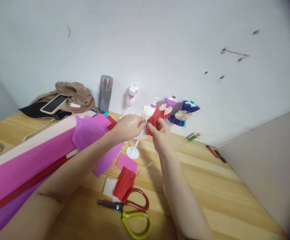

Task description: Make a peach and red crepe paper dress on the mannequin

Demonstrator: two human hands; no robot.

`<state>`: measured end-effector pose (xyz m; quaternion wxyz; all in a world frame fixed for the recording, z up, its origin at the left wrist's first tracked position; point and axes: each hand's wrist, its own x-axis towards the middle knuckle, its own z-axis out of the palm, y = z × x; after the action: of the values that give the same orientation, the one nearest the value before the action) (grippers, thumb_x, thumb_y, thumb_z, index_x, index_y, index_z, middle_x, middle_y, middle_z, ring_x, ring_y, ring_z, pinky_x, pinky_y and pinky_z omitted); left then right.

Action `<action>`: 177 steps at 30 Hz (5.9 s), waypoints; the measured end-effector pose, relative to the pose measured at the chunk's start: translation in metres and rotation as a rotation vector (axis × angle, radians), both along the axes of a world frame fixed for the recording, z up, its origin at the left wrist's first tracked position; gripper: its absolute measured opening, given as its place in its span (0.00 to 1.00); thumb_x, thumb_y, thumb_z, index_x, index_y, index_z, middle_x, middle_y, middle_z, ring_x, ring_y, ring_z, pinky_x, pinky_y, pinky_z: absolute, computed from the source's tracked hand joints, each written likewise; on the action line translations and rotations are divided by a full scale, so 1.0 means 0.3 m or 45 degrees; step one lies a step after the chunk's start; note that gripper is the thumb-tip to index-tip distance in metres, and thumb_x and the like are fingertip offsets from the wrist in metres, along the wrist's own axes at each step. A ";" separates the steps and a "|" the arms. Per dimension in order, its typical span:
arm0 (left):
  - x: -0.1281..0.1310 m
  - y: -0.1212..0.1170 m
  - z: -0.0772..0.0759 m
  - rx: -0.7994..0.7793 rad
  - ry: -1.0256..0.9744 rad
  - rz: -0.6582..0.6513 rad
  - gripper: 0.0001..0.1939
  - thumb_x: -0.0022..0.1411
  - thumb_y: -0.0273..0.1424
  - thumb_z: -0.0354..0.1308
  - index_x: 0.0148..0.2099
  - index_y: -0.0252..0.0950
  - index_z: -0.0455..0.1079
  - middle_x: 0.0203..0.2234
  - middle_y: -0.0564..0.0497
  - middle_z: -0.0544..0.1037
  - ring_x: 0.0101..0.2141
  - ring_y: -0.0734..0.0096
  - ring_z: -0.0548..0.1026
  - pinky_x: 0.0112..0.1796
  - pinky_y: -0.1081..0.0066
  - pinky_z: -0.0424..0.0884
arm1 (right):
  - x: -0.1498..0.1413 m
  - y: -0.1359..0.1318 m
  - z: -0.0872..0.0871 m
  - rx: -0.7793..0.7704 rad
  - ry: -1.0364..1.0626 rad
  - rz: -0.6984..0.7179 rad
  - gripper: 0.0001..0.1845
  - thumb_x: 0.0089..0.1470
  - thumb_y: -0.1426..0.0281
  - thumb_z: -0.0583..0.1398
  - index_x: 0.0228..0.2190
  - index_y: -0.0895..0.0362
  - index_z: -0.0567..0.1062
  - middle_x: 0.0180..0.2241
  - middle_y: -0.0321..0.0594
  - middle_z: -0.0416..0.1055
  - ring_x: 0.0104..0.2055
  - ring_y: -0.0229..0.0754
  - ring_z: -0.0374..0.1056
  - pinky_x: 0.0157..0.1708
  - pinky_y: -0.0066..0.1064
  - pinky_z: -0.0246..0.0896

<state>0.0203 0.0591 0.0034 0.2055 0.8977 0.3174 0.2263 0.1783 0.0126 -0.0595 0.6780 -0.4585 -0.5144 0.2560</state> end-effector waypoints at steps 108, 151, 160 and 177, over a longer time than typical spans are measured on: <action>0.114 -0.055 -0.186 -0.439 -0.858 -0.138 0.11 0.72 0.34 0.43 0.46 0.37 0.65 0.42 0.46 0.75 0.41 0.68 0.73 0.42 0.69 0.71 | -0.107 0.006 -0.047 0.165 0.007 -0.511 0.16 0.59 0.55 0.55 0.45 0.49 0.69 0.46 0.41 0.72 0.49 0.44 0.69 0.53 0.42 0.63; 0.090 0.089 -0.166 -1.012 -1.234 -0.655 0.27 0.57 0.51 0.63 0.45 0.32 0.74 0.37 0.47 0.79 0.41 0.65 0.75 0.44 0.68 0.68 | -0.085 -0.080 0.091 0.228 -0.434 -0.721 0.04 0.51 0.67 0.63 0.28 0.54 0.77 0.28 0.36 0.76 0.33 0.42 0.71 0.39 0.38 0.65; 0.090 0.086 -0.172 -0.906 -1.185 -0.651 0.27 0.60 0.52 0.60 0.46 0.32 0.73 0.37 0.47 0.78 0.43 0.64 0.74 0.47 0.66 0.67 | -0.063 -0.049 0.068 0.125 -0.047 -0.489 0.04 0.44 0.67 0.66 0.25 0.54 0.78 0.26 0.34 0.76 0.31 0.40 0.70 0.40 0.38 0.66; 0.089 0.096 -0.179 -0.786 -1.139 -0.531 0.22 0.63 0.49 0.57 0.41 0.33 0.71 0.34 0.48 0.75 0.44 0.63 0.72 0.50 0.65 0.66 | -0.058 -0.055 0.060 0.132 -0.270 -0.563 0.08 0.47 0.65 0.66 0.25 0.55 0.74 0.26 0.33 0.71 0.31 0.39 0.66 0.38 0.36 0.61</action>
<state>0.0470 0.0880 -0.0503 0.6119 0.6568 0.0676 0.4355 0.1611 -0.0039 -0.0417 0.6824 -0.5488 -0.4822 0.0254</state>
